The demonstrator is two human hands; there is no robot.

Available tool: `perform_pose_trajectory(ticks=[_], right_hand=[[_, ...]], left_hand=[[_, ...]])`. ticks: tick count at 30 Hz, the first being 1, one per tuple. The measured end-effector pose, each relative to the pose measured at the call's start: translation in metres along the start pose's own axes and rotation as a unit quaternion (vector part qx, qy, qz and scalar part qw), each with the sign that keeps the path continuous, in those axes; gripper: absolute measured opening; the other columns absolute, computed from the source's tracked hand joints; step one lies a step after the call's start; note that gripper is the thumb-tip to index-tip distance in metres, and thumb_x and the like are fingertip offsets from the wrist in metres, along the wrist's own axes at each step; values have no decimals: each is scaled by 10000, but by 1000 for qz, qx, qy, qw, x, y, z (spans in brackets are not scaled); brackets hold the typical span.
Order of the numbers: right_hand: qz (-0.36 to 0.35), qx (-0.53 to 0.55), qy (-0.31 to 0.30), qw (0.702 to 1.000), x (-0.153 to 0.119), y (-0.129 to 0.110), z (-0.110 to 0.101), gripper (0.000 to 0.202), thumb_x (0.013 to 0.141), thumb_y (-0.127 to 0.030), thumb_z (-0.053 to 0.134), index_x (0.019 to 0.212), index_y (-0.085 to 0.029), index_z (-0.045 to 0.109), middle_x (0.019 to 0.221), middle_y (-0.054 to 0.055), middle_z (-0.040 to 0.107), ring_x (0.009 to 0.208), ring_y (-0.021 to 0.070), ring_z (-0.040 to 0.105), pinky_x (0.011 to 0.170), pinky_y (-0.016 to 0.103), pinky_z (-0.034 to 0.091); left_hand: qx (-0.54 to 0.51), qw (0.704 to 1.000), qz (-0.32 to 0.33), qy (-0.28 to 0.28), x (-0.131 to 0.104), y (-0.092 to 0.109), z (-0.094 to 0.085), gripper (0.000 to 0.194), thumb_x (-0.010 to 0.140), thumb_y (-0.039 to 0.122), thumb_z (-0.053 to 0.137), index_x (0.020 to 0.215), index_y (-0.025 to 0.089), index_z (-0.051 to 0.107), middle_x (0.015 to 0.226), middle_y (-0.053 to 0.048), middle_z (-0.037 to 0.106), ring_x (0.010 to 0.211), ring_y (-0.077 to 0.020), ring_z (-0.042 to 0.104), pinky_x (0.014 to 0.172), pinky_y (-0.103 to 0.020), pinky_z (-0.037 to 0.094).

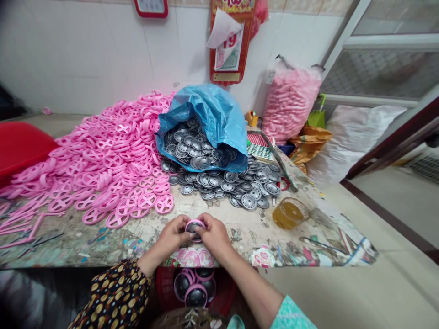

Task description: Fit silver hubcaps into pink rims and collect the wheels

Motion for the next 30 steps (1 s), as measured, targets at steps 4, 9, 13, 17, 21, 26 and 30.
perform_pose_trajectory(ticks=[4, 9, 13, 17, 21, 26, 30], right_hand=[[-1, 30, 27, 999, -3, 6, 7, 103, 729, -197, 545, 816, -200, 600, 733, -17, 621, 708, 155, 554, 634, 235, 424], [12, 80, 4, 997, -7, 7, 7, 90, 698, -210, 577, 784, -192, 596, 695, -23, 598, 678, 150, 541, 626, 234, 425], [33, 118, -37, 992, -21, 3, 5, 133, 696, -252, 605, 806, -181, 585, 683, -24, 574, 649, 139, 517, 617, 232, 415], [14, 68, -22, 997, -33, -5, 1, 129, 738, -286, 596, 801, -174, 596, 648, -26, 539, 612, 125, 473, 575, 220, 375], [53, 93, -69, 992, -47, -8, 1, 109, 718, -259, 611, 760, -168, 569, 596, -36, 512, 564, 120, 467, 533, 214, 365], [-47, -137, -155, 977, -59, -20, -21, 274, 770, -289, 626, 1036, -222, 644, 891, 28, 629, 793, 183, 574, 700, 263, 434], [-59, -354, 37, 933, -25, -10, -74, 359, 912, -281, 436, 1197, -116, 578, 1116, 150, 577, 1028, 253, 525, 903, 348, 395]], left_hand=[[-11, 1000, 20, -20, -1, -3, 2, 200, 628, 179, 655, 813, 162, 581, 691, 12, 605, 648, -137, 547, 591, -229, 396], [31, 998, 44, -37, -7, 8, -5, 211, 641, 240, 684, 834, 176, 626, 728, 4, 619, 705, -158, 545, 655, -257, 404], [144, 982, 90, -83, -10, 19, -10, 182, 745, 352, 628, 846, 210, 680, 767, -6, 632, 819, -187, 535, 791, -300, 376], [203, 970, 104, -86, -15, 23, -5, 175, 795, 347, 569, 812, 198, 659, 756, -7, 614, 816, -184, 532, 789, -304, 362], [230, 964, 93, -99, -30, 26, 0, 152, 784, 336, 582, 799, 213, 670, 742, -6, 610, 824, -193, 531, 794, -318, 364], [158, 982, 85, -62, -31, 26, -25, 210, 770, 319, 610, 932, 201, 673, 905, -47, 654, 893, -200, 561, 822, -311, 411], [340, 920, 119, 156, -10, 25, -64, 235, 822, 254, 526, 997, 182, 665, 949, -93, 613, 943, -242, 516, 851, -373, 400]])
Point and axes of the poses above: each hand's wrist, its own x-axis towards the middle knuckle, its own z-axis out of the palm, y = z × x, the point moved 4 cm from there along x, towards the middle knuckle
